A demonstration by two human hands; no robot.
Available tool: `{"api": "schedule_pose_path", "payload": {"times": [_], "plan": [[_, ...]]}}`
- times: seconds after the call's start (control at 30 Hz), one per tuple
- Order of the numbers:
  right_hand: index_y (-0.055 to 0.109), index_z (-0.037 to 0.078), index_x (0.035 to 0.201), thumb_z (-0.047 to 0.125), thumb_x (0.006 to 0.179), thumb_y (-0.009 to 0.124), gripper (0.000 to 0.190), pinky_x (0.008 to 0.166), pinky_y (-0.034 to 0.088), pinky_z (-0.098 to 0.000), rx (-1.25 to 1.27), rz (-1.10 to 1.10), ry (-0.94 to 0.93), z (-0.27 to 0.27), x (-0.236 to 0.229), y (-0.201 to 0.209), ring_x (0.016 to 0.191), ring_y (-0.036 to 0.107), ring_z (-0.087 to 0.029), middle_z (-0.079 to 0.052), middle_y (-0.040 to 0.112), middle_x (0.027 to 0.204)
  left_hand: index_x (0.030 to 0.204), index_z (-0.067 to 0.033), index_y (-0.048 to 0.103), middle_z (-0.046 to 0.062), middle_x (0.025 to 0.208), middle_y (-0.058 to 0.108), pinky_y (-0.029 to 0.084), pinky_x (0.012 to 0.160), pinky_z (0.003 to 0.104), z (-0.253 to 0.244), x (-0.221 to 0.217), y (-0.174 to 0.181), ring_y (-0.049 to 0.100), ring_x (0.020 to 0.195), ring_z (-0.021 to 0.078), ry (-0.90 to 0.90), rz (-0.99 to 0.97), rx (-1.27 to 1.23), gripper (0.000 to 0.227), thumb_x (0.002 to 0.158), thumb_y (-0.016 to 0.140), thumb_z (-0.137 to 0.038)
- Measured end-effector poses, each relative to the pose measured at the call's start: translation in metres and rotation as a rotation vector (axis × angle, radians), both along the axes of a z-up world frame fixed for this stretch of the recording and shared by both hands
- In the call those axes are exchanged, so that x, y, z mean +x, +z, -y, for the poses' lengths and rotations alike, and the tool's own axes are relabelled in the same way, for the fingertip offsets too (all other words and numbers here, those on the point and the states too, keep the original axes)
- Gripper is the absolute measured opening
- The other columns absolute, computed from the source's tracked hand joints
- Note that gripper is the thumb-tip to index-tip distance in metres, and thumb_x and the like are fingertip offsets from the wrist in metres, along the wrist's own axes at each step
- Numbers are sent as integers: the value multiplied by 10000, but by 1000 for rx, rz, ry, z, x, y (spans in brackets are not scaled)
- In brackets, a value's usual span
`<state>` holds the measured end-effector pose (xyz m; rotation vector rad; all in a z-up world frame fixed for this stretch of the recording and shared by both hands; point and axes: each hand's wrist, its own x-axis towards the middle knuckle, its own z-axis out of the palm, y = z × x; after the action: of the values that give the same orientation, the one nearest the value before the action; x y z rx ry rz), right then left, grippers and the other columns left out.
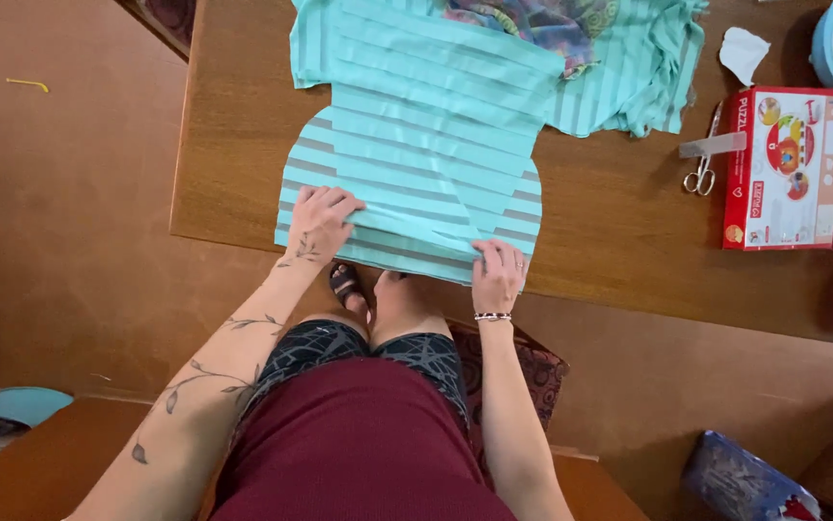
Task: Folding and smoothing a light blue striped garment on a wooden table
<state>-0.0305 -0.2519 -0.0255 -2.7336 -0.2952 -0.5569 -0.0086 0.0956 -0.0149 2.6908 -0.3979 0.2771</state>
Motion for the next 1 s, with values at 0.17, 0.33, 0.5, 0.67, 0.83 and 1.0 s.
{"api": "schedule_pose_path", "payload": {"times": [0.17, 0.33, 0.5, 0.67, 0.83, 1.0], "plan": [[710, 189, 931, -15, 806, 670, 242, 892, 497, -329, 94, 48, -11, 0, 7, 10, 970, 643, -183, 17, 622, 942, 977, -219, 711, -51, 919, 653, 449, 902, 319, -10, 2, 31, 657, 933, 151, 5, 155, -60, 311, 720, 741, -46], [720, 183, 932, -52, 785, 709, 277, 935, 498, -301, 91, 161, -6, -1, -5, 38, 983, 659, -138, 34, 649, 955, 963, -210, 729, -67, 948, 682, 450, 903, 298, -15, -11, 75, 651, 958, 123, -36, 247, -74, 268, 781, 702, -14], [730, 248, 873, 12, 818, 726, 241, 954, 440, -287, 35, 129, -3, -4, -35, 21, 901, 657, -101, 73, 684, 909, 935, -244, 739, -89, 951, 721, 444, 896, 294, -25, -36, 32, 638, 989, 117, -61, 239, -81, 247, 769, 717, -62], [713, 268, 888, 31, 814, 719, 248, 938, 450, -279, 55, 78, 4, 2, -37, 0, 903, 666, -107, 75, 684, 896, 894, -245, 737, -89, 927, 719, 434, 920, 312, -25, -41, 0, 623, 993, 110, -39, 240, -32, 212, 752, 715, -90], [706, 249, 893, 17, 811, 702, 246, 907, 462, -293, 106, 31, -8, 3, -34, 7, 901, 661, -127, 56, 676, 899, 874, -245, 732, -97, 934, 705, 433, 927, 328, -25, -40, 12, 621, 1008, 115, -5, 226, -22, 184, 756, 709, -105], [708, 252, 870, 9, 811, 716, 251, 918, 448, -288, 104, 111, -12, -2, -43, 42, 839, 646, -123, 70, 675, 887, 918, -264, 737, -99, 976, 677, 422, 942, 332, -26, -50, 41, 589, 997, 126, -17, 281, -31, 189, 781, 736, -134]]}}
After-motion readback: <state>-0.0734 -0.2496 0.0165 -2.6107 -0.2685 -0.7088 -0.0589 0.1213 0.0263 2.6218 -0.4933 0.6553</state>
